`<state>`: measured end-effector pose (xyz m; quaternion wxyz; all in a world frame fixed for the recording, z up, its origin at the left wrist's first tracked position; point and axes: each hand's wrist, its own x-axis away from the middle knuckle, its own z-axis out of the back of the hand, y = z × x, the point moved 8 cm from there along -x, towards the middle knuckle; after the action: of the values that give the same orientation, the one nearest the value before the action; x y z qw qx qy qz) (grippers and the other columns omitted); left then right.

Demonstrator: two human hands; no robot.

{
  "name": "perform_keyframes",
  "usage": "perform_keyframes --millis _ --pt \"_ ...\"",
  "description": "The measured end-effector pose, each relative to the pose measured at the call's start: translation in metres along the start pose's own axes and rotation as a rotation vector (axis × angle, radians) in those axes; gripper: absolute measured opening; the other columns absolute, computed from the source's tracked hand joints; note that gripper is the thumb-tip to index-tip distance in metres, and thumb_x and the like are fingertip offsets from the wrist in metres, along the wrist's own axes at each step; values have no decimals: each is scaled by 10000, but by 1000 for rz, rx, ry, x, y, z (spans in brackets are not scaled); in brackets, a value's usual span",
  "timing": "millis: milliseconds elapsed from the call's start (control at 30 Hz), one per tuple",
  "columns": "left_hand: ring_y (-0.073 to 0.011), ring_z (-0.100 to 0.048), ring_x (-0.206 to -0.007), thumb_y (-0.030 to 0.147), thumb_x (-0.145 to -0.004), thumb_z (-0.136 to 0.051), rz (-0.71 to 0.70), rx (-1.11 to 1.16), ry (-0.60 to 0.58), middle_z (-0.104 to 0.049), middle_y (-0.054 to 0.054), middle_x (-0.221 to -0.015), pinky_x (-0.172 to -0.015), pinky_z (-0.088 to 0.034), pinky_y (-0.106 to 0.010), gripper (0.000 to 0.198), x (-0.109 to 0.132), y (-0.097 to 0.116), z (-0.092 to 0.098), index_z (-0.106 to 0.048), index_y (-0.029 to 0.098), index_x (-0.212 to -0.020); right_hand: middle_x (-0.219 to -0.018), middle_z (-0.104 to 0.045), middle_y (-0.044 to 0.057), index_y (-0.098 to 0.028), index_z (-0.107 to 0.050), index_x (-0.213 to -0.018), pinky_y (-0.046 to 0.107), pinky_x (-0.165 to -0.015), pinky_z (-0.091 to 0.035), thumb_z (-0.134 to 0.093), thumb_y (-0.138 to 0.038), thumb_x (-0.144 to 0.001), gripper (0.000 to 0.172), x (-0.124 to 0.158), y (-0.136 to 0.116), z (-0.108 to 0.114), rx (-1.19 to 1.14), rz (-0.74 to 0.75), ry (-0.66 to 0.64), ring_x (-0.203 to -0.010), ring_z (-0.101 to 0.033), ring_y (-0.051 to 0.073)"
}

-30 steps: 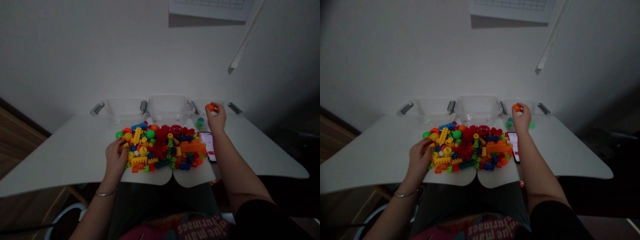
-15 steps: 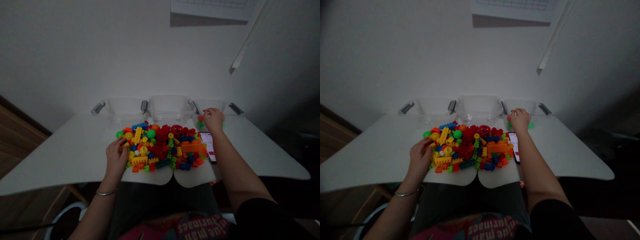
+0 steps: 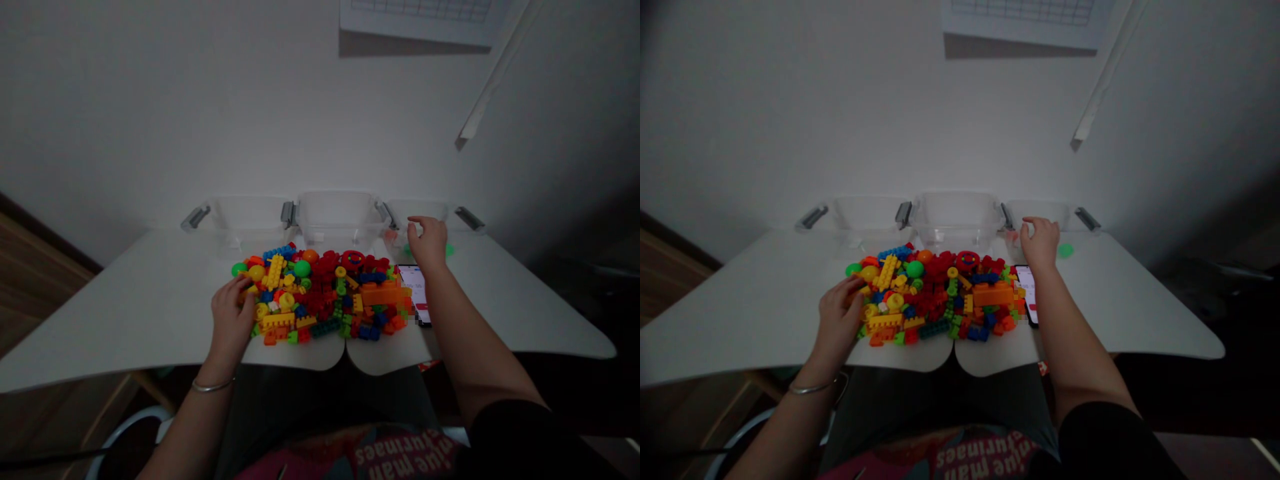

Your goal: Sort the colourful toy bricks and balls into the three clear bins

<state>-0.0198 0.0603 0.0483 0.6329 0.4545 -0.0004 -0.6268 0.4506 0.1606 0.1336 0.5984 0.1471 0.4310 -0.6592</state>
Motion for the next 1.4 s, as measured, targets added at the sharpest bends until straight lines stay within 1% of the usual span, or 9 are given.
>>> perform_keyframes --millis 233,333,433,533,633,733,867,1167,1400 --pt "-304 -602 -1207 452 -888 -435 10 -6 -14 -672 -138 -1278 -1104 -402 -531 414 -1 -3 -2 -674 188 -1100 -1120 -709 102 -226 -673 -1059 485 -1057 -399 -455 -290 -902 277 24 -48 34 -77 117 115 -1107 -610 277" --pt "-304 -607 -1198 452 -885 -441 -4 -16 -16 -675 -136 -1271 -1098 -410 -525 415 -1 -3 -3 -677 185 -1098 -1103 -716 98 -241 -677 -1047 477 -1030 -432 -458 -306 -920 261 34 -72 46 -140 153 101 -1107 -618 280" --pt "-314 -604 -1196 451 -888 -444 -9 -12 1 -678 -150 -1263 -1093 -412 -523 425 -1 -2 -2 -684 168 -1096 -1119 -718 92 -251 -678 -1055 466 -1022 -455 -468 -314 -933 251 44 -92 48 -197 186 53 -1117 -624 275" --pt "-320 -603 -1194 450 -893 -444 -19 -1 10 -679 -169 -1257 -1094 -411 -517 441 0 0 -1 -688 143 -1095 -1121 -727 90 -246 -689 -1039 463 -1033 -458 -506 -305 -921 226 53 -109 38 -270 241 -51 -1120 -632 275" --pt "-322 -606 -1191 446 -893 -443 -25 -1 1 -680 -178 -1256 -1092 -410 -518 448 -1 2 -1 -691 132 -1094 -1142 -728 88 -247 -698 -1070 480 -1041 -452 -539 -272 -901 233 64 -119 16 -303 289 -222 -1137 -631 283" --pt "-326 -604 -1193 446 -891 -442 -18 -5 0 -679 -176 -1261 -1096 -405 -528 448 -1 2 -1 -692 134 -1093 -1187 -712 101 -232 -691 -1119 490 -1022 -463 -571 -255 -889 261 74 -124 -5 -255 319 -375 -1156 -621 299" --pt "-320 -605 -1194 455 -888 -442 -7 -3 1 -679 -154 -1266 -1096 -407 -531 432 -1 1 -1 -688 161 -1088 -1216 -692 127 -194 -679 -1146 496 -987 -482 -634 -246 -865 290 81 -122 -24 -130 318 -499 -1150 -620 321" --pt "-313 -610 -1189 433 -899 -446 -27 -9 0 -680 -153 -1256 -1088 -419 -530 416 -1 0 -2 -685 155 -1096 -1300 -660 152 -175 -611 -1305 511 -1001 -488 -703 -284 -826 500 82 -117 -38 -8 296 -606 -1174 -632 340" --pt "-319 -611 -1180 430 -894 -457 -36 -4 2 -682 -156 -1248 -1082 -423 -534 408 -1 0 -2 -685 156 -1090 -1306 -653 159 -177 -595 -1315 510 -1006 -504 -697 -266 -823 510 81 -113 -45 -62 271 -643 -1191 -629 341"
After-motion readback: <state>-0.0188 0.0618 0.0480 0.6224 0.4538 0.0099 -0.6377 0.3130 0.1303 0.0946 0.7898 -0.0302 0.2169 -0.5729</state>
